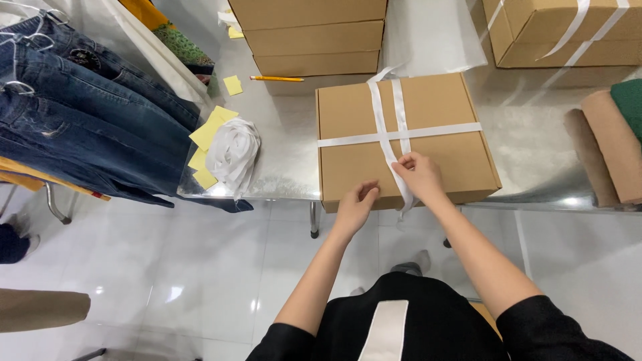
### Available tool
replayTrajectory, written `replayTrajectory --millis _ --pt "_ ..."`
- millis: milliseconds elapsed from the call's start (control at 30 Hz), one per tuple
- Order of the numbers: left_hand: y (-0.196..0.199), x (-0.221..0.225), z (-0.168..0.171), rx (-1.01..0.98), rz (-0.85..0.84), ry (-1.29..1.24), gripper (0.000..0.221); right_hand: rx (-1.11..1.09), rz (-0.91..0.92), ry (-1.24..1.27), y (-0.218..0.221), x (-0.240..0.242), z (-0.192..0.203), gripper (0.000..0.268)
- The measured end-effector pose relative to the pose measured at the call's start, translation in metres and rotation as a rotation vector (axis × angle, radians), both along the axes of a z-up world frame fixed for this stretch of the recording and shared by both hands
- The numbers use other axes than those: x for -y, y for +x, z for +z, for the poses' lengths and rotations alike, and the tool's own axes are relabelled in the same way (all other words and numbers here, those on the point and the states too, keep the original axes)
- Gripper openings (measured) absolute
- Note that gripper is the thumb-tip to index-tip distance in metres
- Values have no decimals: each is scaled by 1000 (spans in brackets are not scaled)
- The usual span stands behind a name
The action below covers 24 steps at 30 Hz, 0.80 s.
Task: Packing clothes into a cardboard box and tying a decorative ribbon around it
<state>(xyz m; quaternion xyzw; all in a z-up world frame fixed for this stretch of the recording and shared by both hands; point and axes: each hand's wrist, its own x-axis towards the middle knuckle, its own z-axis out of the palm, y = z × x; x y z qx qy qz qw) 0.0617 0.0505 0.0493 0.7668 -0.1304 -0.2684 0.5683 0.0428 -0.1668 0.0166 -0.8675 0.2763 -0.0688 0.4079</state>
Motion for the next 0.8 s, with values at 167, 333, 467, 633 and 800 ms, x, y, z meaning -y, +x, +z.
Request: replayTrajectory --millis 167,333,467,633,800 --pt "-10 22 -15 -58 -1 -102 40 17 -50 17 -29 -4 8 20" --pt "-20 34 6 -181 -18 -150 45 -71 -133 20 -43 -18 12 20" --pt "-18 35 17 -230 -4 -167 48 -41 -106 -24 -44 -23 15 25" --pt "-1 46 11 -303 -20 -190 49 -35 -94 -42 -25 -9 20 27" --pt "37 67 -5 -308 -3 -110 57 -37 96 -90 15 12 51 24"
